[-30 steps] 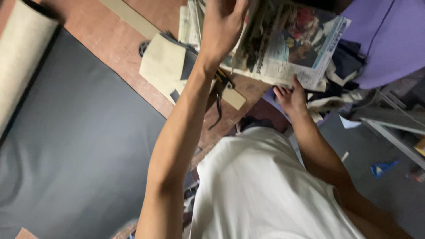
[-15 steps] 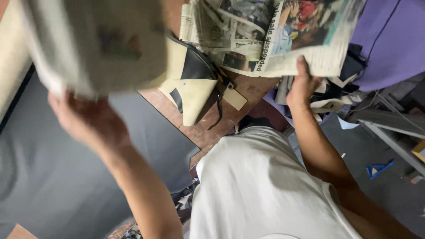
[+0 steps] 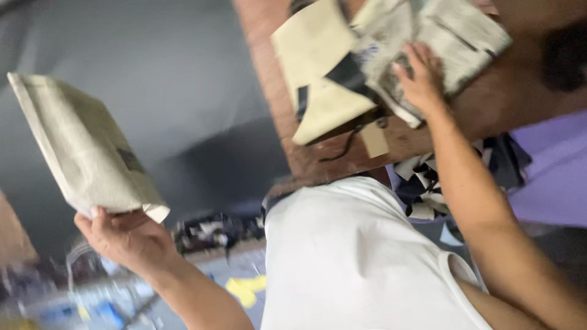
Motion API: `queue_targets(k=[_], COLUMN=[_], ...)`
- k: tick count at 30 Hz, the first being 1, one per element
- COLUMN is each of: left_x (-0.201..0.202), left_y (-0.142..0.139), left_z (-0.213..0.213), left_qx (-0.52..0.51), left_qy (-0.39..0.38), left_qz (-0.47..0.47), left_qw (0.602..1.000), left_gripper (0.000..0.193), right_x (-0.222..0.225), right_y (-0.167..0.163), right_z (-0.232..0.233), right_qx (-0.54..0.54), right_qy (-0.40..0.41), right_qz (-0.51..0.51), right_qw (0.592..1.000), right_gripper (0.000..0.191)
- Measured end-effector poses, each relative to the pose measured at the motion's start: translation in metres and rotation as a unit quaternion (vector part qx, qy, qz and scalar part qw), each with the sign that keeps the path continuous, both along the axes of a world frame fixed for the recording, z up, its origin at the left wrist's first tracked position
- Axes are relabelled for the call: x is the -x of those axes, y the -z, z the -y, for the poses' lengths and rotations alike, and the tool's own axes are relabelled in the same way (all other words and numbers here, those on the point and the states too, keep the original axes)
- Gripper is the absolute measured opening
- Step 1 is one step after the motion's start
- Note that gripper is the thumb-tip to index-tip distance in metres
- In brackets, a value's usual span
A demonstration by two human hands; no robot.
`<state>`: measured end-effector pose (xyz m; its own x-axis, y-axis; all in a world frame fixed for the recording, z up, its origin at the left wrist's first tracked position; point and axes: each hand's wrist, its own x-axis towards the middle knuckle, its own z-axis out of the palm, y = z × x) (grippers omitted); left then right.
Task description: The person cuts a piece of black fabric using scissors, then lays out a newspaper on the fabric and uses a ruler and marker to draw a straight line. The person then cuts along the marked line with scissors.
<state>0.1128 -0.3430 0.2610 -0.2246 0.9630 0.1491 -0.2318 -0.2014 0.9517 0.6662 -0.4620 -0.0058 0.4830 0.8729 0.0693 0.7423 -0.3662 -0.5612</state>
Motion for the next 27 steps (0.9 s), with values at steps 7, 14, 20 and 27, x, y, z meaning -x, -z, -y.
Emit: queue_targets(k=[7,14,20,27], left_x=[0.035,-0.012,-0.037,0.043], left_y=[-0.012,-0.008,0.007,0.066], left_z=[0.011,-0.004,-0.015,-0.096], left_qx=[0.045,0.116,0.146,0.168], left_qy=[-0.025,0.097,0.145,0.131], left_qz=[0.017,0.116,0.19,0.128], left_qw=[0.999,0.982,0.96,0.969], left_gripper=[0.027,0.018,0.027,0.028], right_x=[0.026,0.143,0.204,0.261], right_y=[0.0,-0.085,-0.134,-0.12], right_z=[-0.017,-0.054,-0.093,-0.12], right_qx=[-0.107,-0.046,-0.122,0.048], right_qy=[0.032,-0.064,-0.272,-0.208], right_qz=[-0.055,-0.275,-0.409,-0.468], right_qw=[0.992,0.958,0.862,0.858], right_gripper=[0.052,0.034,0.084,0.021])
